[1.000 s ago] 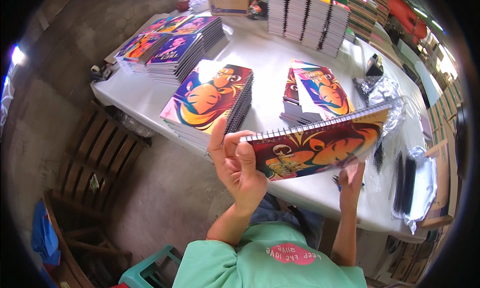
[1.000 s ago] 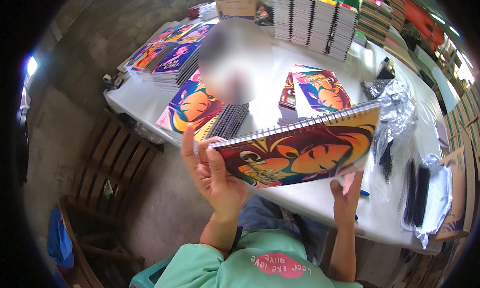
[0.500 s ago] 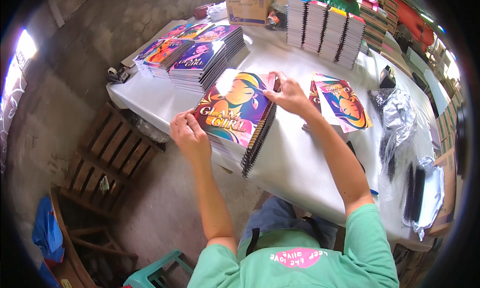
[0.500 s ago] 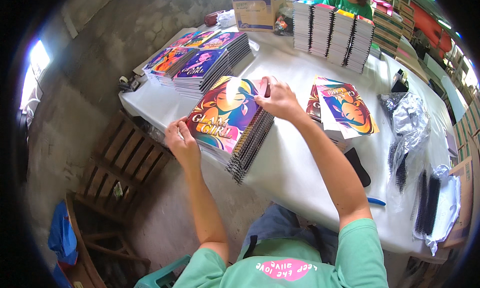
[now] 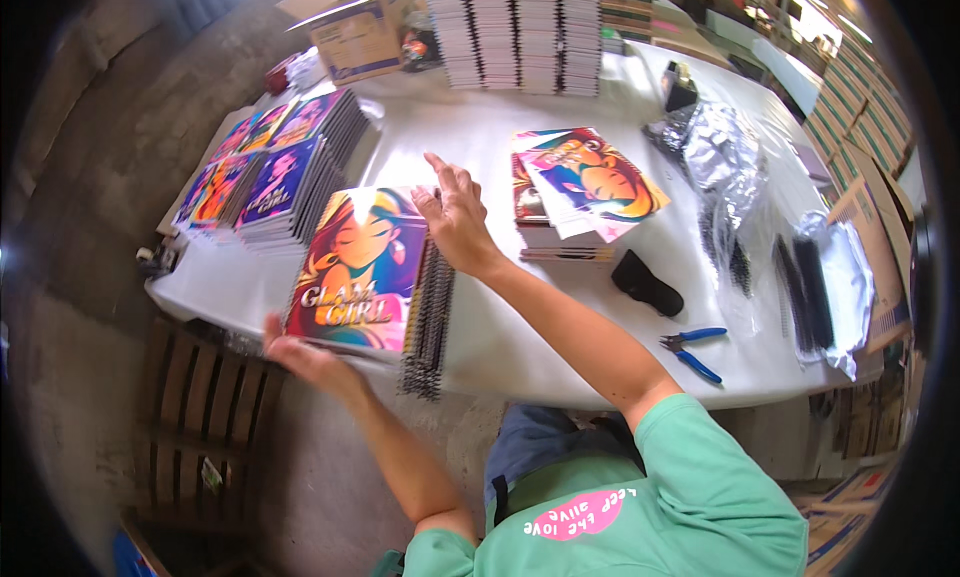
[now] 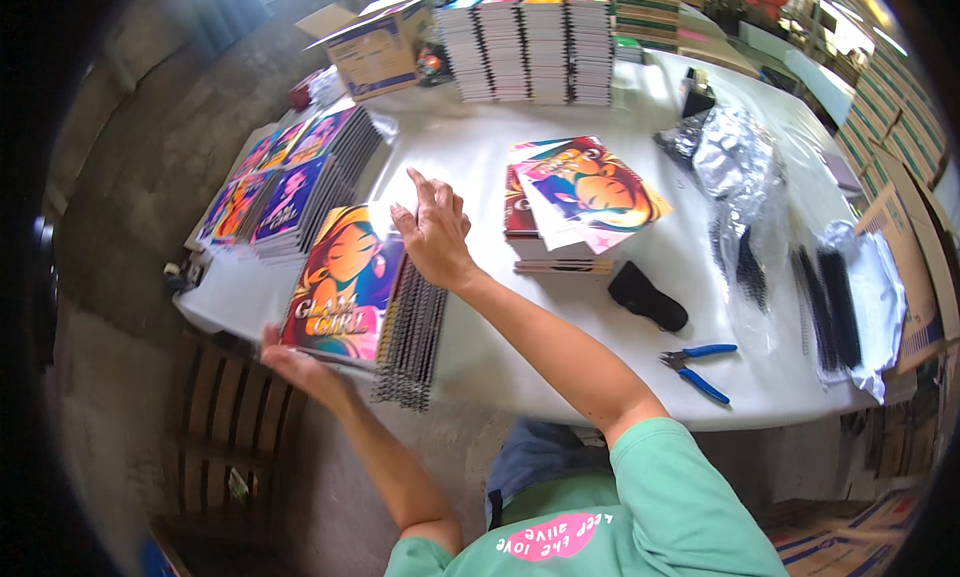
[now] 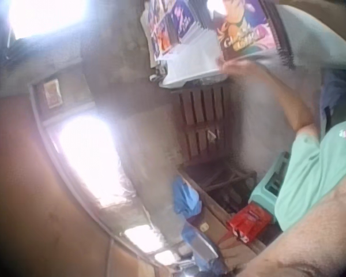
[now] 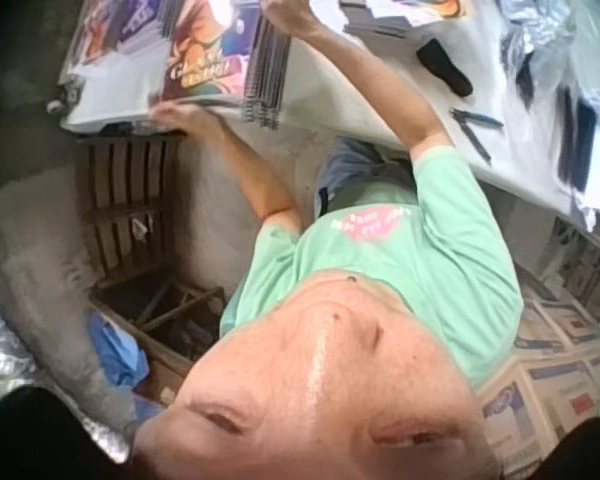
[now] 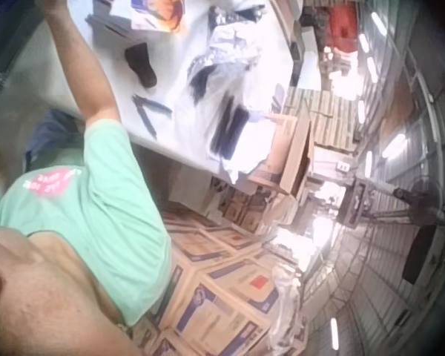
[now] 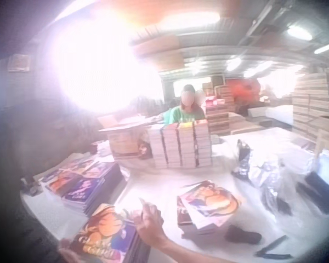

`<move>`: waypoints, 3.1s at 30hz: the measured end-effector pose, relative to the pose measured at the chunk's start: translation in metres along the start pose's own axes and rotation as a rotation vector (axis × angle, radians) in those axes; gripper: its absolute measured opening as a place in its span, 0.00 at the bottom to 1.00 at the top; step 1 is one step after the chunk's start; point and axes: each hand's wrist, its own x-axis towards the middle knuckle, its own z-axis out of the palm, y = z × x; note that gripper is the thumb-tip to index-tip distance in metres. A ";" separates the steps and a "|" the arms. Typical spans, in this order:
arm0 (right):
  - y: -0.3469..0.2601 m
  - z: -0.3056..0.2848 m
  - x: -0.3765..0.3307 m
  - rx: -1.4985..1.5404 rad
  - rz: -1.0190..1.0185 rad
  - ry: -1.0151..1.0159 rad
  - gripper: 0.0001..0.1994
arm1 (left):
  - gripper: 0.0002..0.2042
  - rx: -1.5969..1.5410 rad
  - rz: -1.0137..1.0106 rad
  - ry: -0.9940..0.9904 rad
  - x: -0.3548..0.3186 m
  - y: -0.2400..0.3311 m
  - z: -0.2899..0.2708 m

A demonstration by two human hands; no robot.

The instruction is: The person assembles spiral-bound notebooks by threading plastic coils through the pre-punched holes of notebook covers and paper stacks, using a pair of pliers to cut and bend the coil ends to secure them.

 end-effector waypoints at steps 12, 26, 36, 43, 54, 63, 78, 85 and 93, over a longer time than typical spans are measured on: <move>0.149 -0.255 0.067 -0.253 0.608 -0.259 0.26 | 0.32 0.587 0.362 -0.991 -0.149 0.030 0.138; 0.118 -0.297 0.058 0.145 0.517 -0.208 0.12 | 0.35 0.560 0.025 -1.195 -0.160 0.004 0.163; -0.057 -0.279 -0.067 -0.463 -0.355 -0.261 0.10 | 0.35 -0.021 -0.342 -0.950 -0.120 0.089 0.086; -0.010 -0.260 -0.119 -0.284 -0.098 -0.324 0.23 | 0.14 0.135 -0.481 -0.928 -0.172 0.031 -0.004; 0.062 -0.235 -0.172 0.168 0.313 -0.058 0.24 | 0.35 0.008 -0.487 -0.929 -0.202 0.032 0.014; 0.049 -0.243 -0.179 0.338 0.311 -0.154 0.21 | 0.17 0.655 0.659 -1.141 -0.216 0.120 0.087; 0.201 -0.483 -0.111 -1.147 0.397 0.282 0.22 | 0.24 0.525 0.641 -1.073 -0.225 0.103 0.093; 0.027 -0.437 -0.103 -0.413 0.186 0.197 0.21 | 0.28 0.497 0.628 -0.773 -0.256 0.087 0.100; -0.006 -0.326 -0.136 -0.156 0.128 -0.292 0.09 | 0.20 0.458 0.654 -0.783 -0.259 0.090 0.104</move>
